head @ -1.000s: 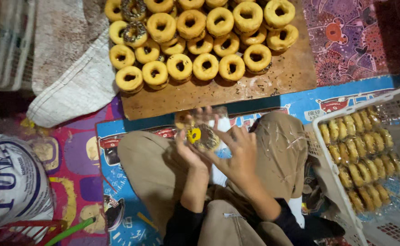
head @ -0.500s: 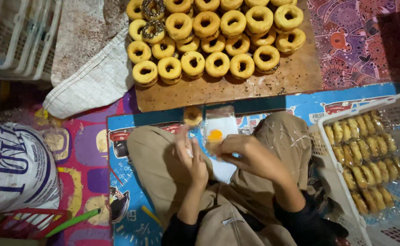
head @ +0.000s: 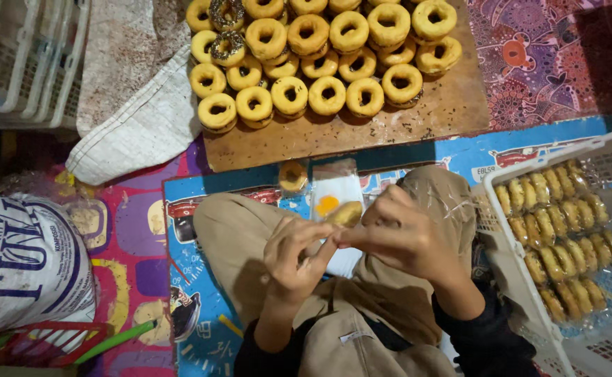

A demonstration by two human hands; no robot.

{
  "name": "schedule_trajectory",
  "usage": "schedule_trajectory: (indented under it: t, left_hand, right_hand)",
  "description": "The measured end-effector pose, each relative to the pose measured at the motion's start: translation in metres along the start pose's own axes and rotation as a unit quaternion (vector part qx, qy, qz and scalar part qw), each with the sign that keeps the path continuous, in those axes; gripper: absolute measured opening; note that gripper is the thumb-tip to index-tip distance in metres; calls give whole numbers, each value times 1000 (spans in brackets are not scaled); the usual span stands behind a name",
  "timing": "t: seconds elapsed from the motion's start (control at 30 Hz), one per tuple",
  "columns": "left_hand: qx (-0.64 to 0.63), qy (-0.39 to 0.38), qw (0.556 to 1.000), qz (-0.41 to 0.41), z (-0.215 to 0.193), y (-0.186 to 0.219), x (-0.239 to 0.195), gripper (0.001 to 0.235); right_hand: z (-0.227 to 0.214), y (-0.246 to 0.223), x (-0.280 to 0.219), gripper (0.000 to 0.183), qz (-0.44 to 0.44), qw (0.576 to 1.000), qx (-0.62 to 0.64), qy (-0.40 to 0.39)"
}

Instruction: The person sits on the floor and repeatedly picks donuts from a wooden board, places them into small clear plastic bags, and sets the filled bags into a white plastic basket. The donuts include plain and sesame-topped varieties.

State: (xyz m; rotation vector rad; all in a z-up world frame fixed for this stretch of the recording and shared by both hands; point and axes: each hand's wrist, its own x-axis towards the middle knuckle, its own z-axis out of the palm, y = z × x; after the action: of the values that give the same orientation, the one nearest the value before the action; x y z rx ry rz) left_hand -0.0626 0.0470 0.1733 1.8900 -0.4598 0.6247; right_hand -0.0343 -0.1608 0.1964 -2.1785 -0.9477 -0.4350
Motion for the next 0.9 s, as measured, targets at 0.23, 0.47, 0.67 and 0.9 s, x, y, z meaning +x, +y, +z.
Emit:
schedule_trajectory:
  t: [0.23, 0.47, 0.67, 0.9]
  left_hand:
    - [8, -12, 997, 71, -14, -2, -3, 22]
    - [121, -12, 903, -411, -27, -15, 4, 20]
    - [290, 32, 864, -411, -23, -74, -9, 24]
    - [273, 109, 856, -425, -43, -118, -82, 25]
  right_hand:
    - [22, 42, -45, 14, -42, 921, -369, 119]
    - [31, 114, -51, 26, 266, 878, -46, -395]
    - [207, 84, -22, 17, 336, 881, 327, 68]
    - [309, 44, -64, 20, 627, 608, 482, 64]
